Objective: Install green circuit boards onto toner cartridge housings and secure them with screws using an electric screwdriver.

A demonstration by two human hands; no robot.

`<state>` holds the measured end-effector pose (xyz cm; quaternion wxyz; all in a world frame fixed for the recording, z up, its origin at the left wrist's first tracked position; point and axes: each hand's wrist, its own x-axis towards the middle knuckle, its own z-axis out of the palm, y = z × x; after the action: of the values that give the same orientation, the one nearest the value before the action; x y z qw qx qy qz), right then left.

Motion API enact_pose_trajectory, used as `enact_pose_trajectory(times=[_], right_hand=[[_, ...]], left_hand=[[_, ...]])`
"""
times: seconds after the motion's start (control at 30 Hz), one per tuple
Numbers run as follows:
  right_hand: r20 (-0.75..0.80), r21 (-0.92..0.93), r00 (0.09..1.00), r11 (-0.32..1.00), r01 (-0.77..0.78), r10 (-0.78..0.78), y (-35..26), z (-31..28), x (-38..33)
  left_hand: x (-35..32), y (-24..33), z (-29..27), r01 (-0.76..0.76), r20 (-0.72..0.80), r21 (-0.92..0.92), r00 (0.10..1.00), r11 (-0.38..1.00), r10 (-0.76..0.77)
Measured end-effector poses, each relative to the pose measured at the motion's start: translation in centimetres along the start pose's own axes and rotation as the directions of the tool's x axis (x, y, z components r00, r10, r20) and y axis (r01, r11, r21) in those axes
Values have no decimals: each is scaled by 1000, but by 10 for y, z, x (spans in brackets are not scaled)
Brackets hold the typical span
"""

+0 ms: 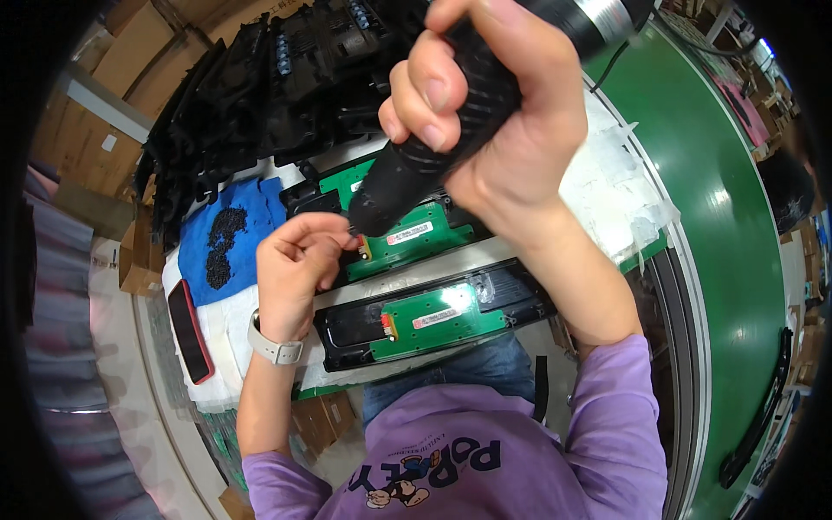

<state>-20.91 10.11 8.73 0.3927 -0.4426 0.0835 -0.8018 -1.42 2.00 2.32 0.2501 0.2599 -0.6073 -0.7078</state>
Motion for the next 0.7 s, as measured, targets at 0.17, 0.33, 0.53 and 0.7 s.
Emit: enact_pose_trajectory(times=[0.17,0.33,0.53,0.7], right_hand=[[-135,-487,984,856,-172,120,-6,-6,6],[-178,-533,976,822,-202,125,6,-11,8],[-148,-601,979,773,-203,141,9,-10,7],[-135,-605,968,756,-248,209,15,-6,8]], left_hand=[[10,-1,-14,-8,-129,-293,991,956,-31],[8,-8,-14,-68,-36,-318,998,946,60],[11,-10,-15,84,-11,-330,996,940,-93],[12,-12,-22,132,74,-313,991,940,-114]])
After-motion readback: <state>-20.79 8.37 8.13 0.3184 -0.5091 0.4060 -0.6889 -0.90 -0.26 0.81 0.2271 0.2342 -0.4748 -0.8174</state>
